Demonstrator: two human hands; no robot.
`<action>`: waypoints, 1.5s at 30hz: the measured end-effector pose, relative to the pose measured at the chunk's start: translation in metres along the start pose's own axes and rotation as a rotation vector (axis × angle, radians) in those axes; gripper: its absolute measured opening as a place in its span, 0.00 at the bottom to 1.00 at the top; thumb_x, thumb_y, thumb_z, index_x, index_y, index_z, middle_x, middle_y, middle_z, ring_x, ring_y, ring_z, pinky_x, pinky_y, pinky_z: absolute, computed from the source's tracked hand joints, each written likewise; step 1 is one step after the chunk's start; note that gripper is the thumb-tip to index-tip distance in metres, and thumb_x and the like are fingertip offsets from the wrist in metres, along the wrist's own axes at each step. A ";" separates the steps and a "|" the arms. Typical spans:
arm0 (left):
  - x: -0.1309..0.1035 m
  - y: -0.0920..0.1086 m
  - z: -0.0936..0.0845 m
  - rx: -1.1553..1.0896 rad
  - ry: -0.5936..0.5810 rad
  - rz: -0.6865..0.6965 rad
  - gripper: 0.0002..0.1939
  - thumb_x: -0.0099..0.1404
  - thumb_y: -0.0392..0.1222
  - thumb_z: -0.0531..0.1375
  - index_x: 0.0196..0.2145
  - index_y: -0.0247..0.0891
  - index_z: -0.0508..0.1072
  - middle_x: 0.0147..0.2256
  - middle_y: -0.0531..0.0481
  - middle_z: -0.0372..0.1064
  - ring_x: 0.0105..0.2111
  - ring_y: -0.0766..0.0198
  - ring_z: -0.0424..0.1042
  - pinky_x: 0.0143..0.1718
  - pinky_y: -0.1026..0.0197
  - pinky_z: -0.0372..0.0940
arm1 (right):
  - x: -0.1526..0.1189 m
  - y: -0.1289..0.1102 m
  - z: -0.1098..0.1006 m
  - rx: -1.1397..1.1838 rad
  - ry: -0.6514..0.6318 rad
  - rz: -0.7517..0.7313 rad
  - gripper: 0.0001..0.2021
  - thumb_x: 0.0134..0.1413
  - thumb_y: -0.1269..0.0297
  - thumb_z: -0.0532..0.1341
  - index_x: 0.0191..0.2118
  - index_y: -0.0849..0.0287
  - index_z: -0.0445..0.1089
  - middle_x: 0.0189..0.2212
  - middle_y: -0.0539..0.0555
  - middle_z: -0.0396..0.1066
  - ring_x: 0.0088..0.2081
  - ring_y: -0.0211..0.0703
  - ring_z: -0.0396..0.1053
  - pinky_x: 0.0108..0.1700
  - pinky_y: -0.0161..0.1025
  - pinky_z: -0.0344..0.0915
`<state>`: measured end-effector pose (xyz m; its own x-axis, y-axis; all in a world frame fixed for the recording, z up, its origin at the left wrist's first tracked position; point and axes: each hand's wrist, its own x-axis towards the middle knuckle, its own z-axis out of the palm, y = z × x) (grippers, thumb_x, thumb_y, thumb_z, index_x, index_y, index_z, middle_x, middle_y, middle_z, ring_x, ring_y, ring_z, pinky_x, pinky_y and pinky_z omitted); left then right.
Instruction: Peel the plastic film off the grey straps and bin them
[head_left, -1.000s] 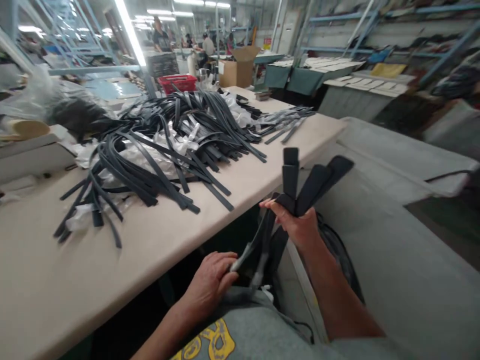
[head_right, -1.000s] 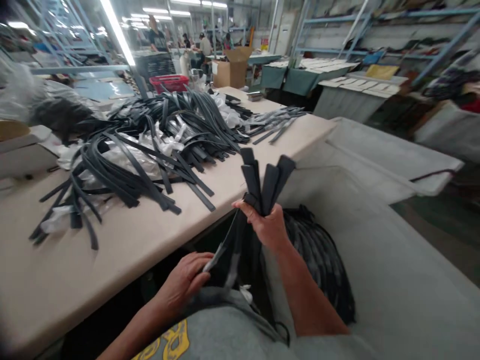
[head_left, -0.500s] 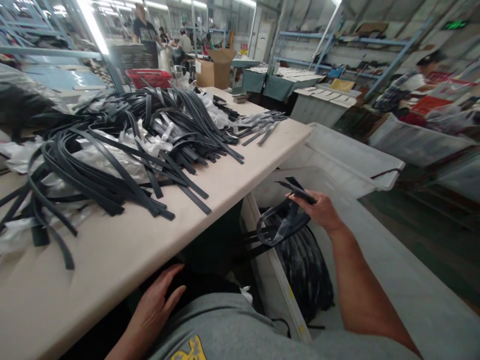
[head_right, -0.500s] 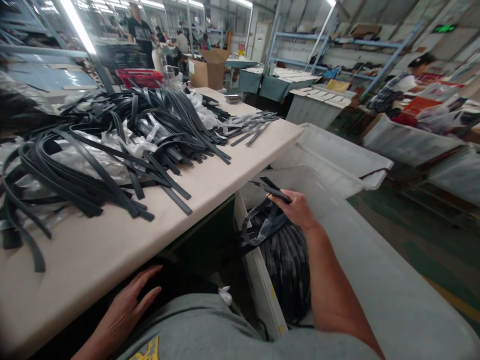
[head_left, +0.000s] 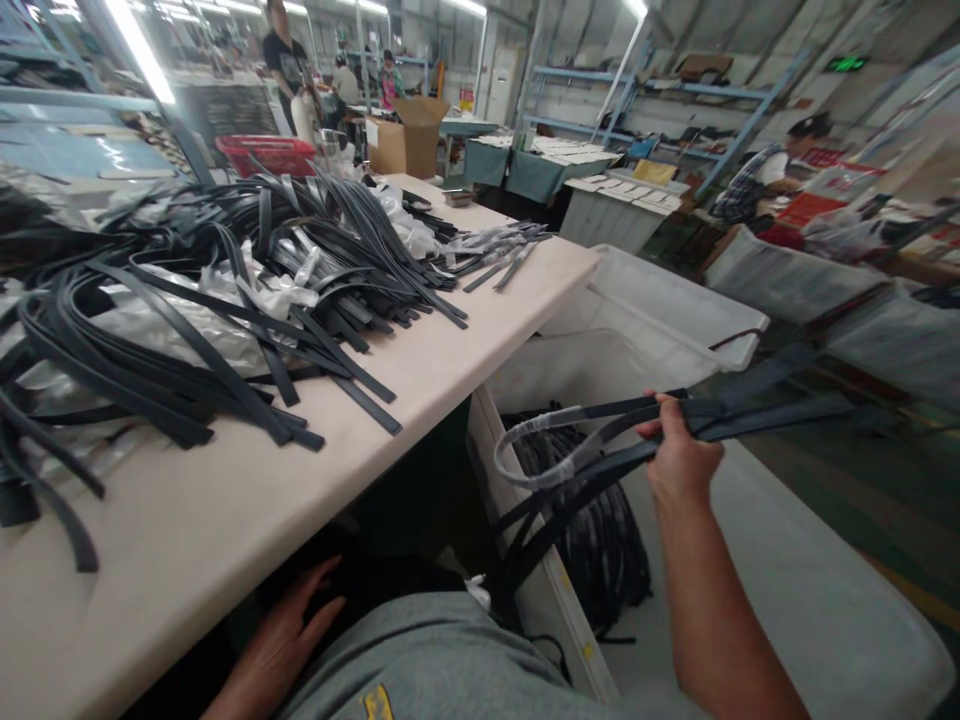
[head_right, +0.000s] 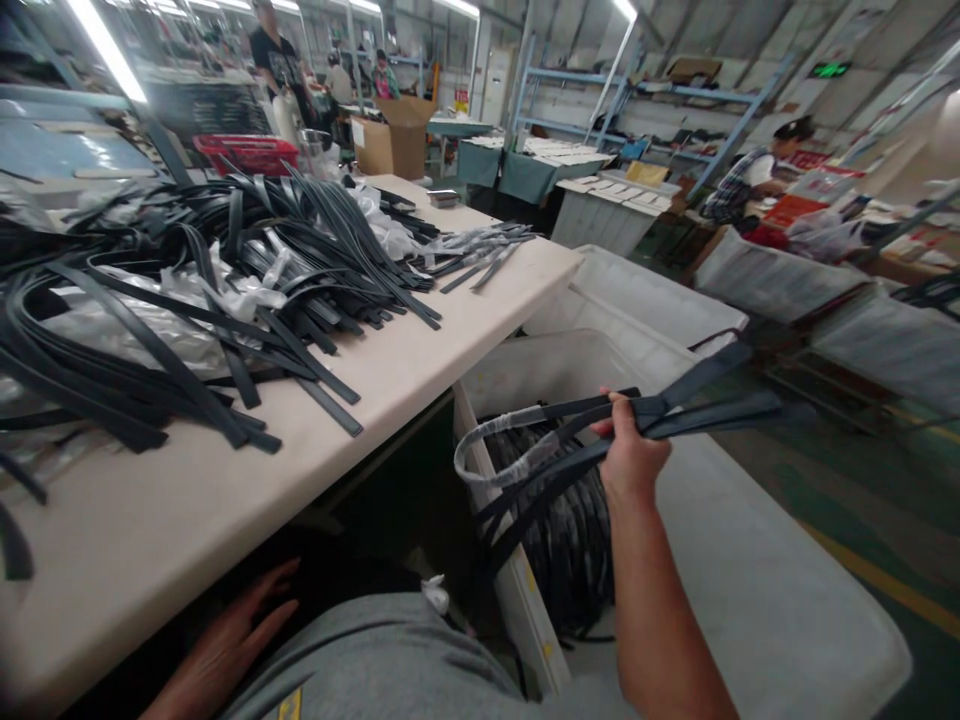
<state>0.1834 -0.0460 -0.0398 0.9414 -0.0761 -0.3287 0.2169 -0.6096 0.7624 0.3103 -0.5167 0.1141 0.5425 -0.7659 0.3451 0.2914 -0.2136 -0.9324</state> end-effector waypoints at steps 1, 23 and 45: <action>0.001 -0.004 0.001 -0.006 0.004 -0.003 0.27 0.61 0.56 0.56 0.54 0.40 0.69 0.53 0.41 0.72 0.51 0.47 0.73 0.55 0.44 0.65 | -0.004 0.011 -0.001 -0.041 0.023 -0.012 0.14 0.48 0.55 0.67 0.33 0.63 0.75 0.37 0.58 0.78 0.17 0.30 0.64 0.21 0.31 0.67; 0.004 -0.020 -0.001 0.100 -0.101 -0.025 0.33 0.61 0.57 0.53 0.59 0.35 0.64 0.58 0.39 0.66 0.55 0.49 0.69 0.59 0.44 0.62 | -0.031 0.177 -0.028 -0.368 -0.442 0.522 0.11 0.58 0.63 0.65 0.42 0.65 0.72 0.29 0.51 0.76 0.23 0.34 0.72 0.23 0.31 0.70; 0.006 -0.027 0.000 0.143 -0.124 0.048 0.30 0.61 0.54 0.54 0.58 0.37 0.67 0.57 0.42 0.68 0.55 0.50 0.69 0.59 0.46 0.62 | -0.075 0.151 -0.071 -0.333 -0.390 0.891 0.08 0.63 0.63 0.60 0.42 0.63 0.67 0.23 0.44 0.69 0.14 0.27 0.58 0.18 0.28 0.63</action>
<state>0.1834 -0.0295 -0.0625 0.9089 -0.1986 -0.3668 0.1257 -0.7082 0.6948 0.2582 -0.5343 -0.0602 0.6903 -0.4908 -0.5316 -0.5435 0.1334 -0.8288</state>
